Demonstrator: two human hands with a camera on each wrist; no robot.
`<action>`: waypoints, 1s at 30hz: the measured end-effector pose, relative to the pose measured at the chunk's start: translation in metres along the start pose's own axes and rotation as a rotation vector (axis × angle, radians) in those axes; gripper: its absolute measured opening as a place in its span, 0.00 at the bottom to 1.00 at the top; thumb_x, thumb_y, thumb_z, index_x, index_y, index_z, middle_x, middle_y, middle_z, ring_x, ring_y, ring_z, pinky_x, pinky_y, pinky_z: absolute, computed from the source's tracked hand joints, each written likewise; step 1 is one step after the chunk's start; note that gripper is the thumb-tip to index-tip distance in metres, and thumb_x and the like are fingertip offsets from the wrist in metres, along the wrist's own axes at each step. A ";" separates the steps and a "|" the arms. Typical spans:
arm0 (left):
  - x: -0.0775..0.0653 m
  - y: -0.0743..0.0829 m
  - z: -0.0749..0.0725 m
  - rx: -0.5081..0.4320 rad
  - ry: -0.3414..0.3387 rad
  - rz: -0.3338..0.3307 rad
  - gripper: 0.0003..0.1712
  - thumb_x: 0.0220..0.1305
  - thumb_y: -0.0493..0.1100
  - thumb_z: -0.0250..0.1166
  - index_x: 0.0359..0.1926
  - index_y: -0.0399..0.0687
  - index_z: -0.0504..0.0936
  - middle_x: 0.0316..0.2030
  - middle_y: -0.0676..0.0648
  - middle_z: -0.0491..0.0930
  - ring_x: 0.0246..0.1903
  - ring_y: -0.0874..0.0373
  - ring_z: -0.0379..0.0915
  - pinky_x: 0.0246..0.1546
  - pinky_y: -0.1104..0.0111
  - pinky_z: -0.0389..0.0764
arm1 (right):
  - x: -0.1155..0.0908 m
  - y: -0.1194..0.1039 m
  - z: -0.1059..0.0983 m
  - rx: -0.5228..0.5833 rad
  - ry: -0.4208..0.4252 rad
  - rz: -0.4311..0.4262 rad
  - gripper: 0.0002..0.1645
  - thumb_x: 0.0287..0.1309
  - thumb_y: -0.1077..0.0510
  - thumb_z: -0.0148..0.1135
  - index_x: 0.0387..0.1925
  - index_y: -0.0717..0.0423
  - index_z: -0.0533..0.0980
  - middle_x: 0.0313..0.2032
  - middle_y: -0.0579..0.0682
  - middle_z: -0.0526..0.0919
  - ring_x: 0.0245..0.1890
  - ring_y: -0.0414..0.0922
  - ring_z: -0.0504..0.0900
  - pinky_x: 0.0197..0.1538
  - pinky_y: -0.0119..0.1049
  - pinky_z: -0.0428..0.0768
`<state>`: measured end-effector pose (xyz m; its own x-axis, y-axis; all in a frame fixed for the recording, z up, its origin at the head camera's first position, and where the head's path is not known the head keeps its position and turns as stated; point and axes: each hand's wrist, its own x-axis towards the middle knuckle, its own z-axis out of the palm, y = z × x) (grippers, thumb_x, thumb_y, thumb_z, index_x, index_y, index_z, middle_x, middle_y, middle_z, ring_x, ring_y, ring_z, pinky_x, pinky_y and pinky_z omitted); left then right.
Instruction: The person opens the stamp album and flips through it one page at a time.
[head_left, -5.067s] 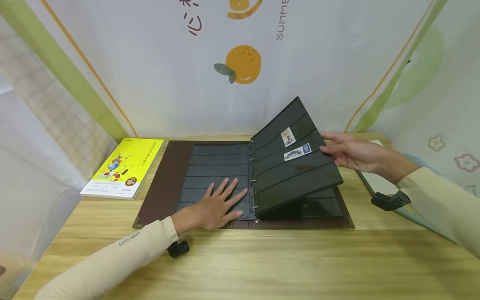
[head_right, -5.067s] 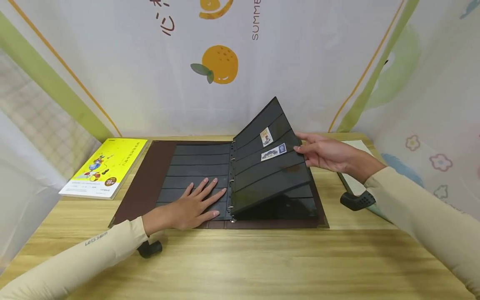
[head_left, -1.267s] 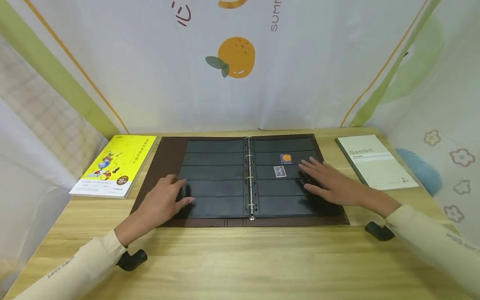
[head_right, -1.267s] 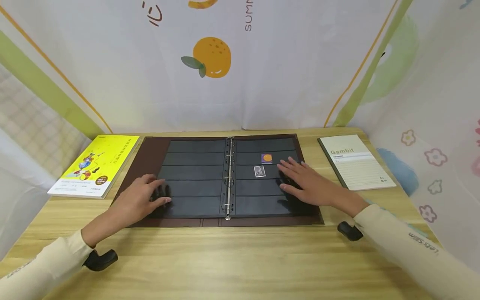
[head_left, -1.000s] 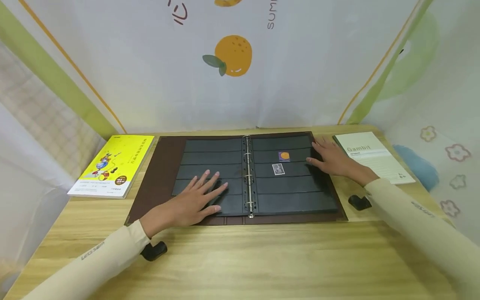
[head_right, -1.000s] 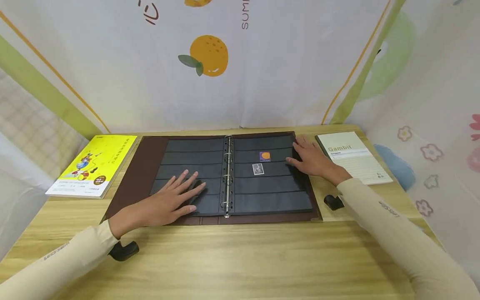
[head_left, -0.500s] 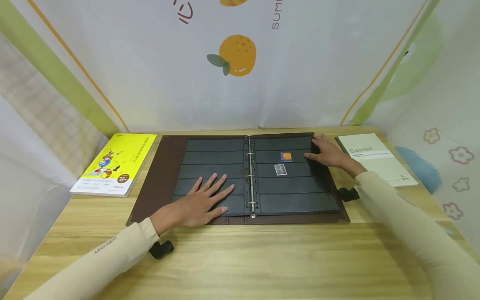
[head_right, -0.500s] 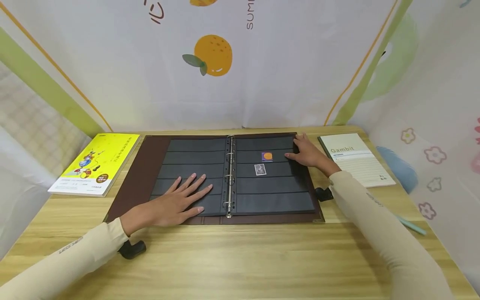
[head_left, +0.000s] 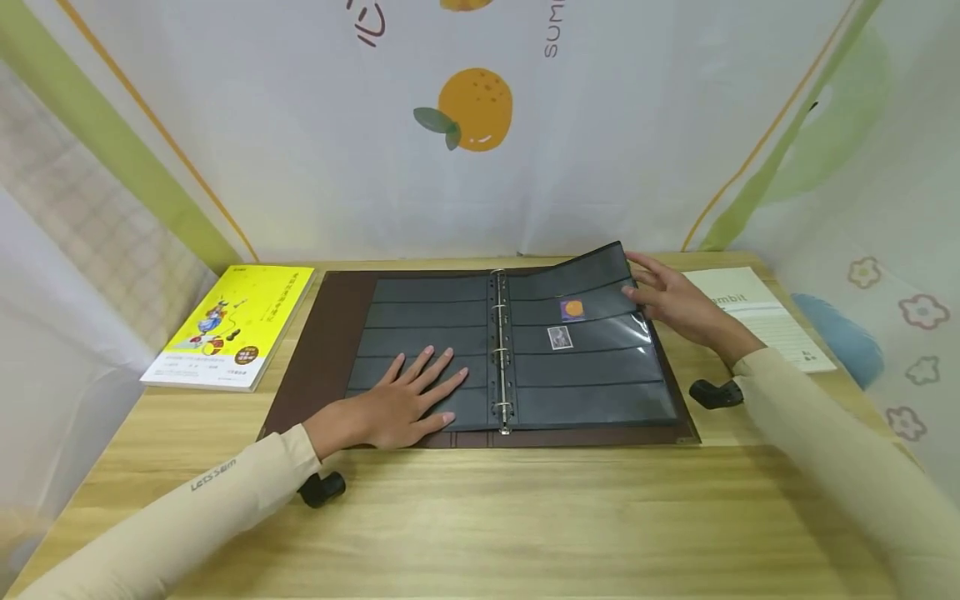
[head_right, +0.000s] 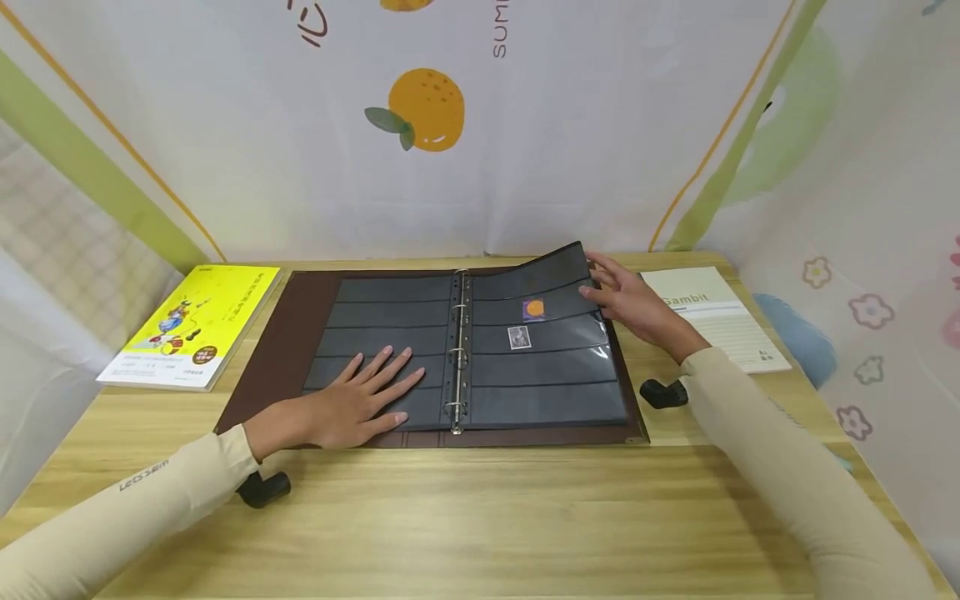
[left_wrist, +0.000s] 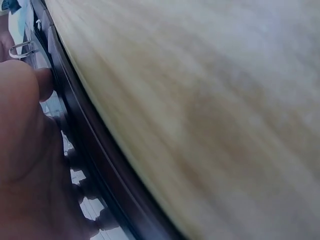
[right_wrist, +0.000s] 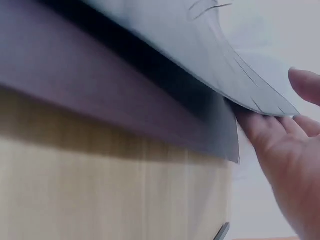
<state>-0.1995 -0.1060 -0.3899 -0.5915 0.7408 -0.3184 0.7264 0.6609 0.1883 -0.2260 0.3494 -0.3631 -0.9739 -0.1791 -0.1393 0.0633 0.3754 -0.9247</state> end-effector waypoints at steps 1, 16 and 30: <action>0.000 0.000 0.000 -0.003 -0.004 -0.003 0.39 0.79 0.65 0.39 0.82 0.64 0.37 0.81 0.47 0.25 0.80 0.43 0.19 0.76 0.38 0.30 | -0.003 -0.001 -0.002 0.053 -0.023 0.020 0.48 0.76 0.50 0.54 0.82 0.37 0.36 0.81 0.59 0.34 0.80 0.60 0.44 0.65 0.43 0.74; -0.005 -0.002 -0.008 0.011 -0.030 -0.029 0.39 0.79 0.65 0.40 0.82 0.64 0.37 0.81 0.47 0.26 0.81 0.43 0.20 0.76 0.37 0.31 | -0.067 -0.006 0.013 0.304 -0.260 0.189 0.51 0.79 0.56 0.46 0.79 0.45 0.20 0.42 0.49 0.69 0.29 0.31 0.76 0.43 0.32 0.85; -0.002 0.007 -0.011 0.025 -0.046 -0.022 0.39 0.79 0.64 0.41 0.82 0.64 0.39 0.82 0.46 0.29 0.81 0.42 0.23 0.76 0.37 0.34 | -0.077 -0.059 0.002 0.339 -0.234 0.127 0.47 0.79 0.58 0.44 0.80 0.40 0.25 0.57 0.48 0.73 0.50 0.37 0.85 0.53 0.35 0.85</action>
<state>-0.1973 -0.1013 -0.3781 -0.5910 0.7198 -0.3642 0.7227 0.6730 0.1575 -0.1542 0.3395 -0.2982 -0.8807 -0.3663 -0.3003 0.2856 0.0951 -0.9536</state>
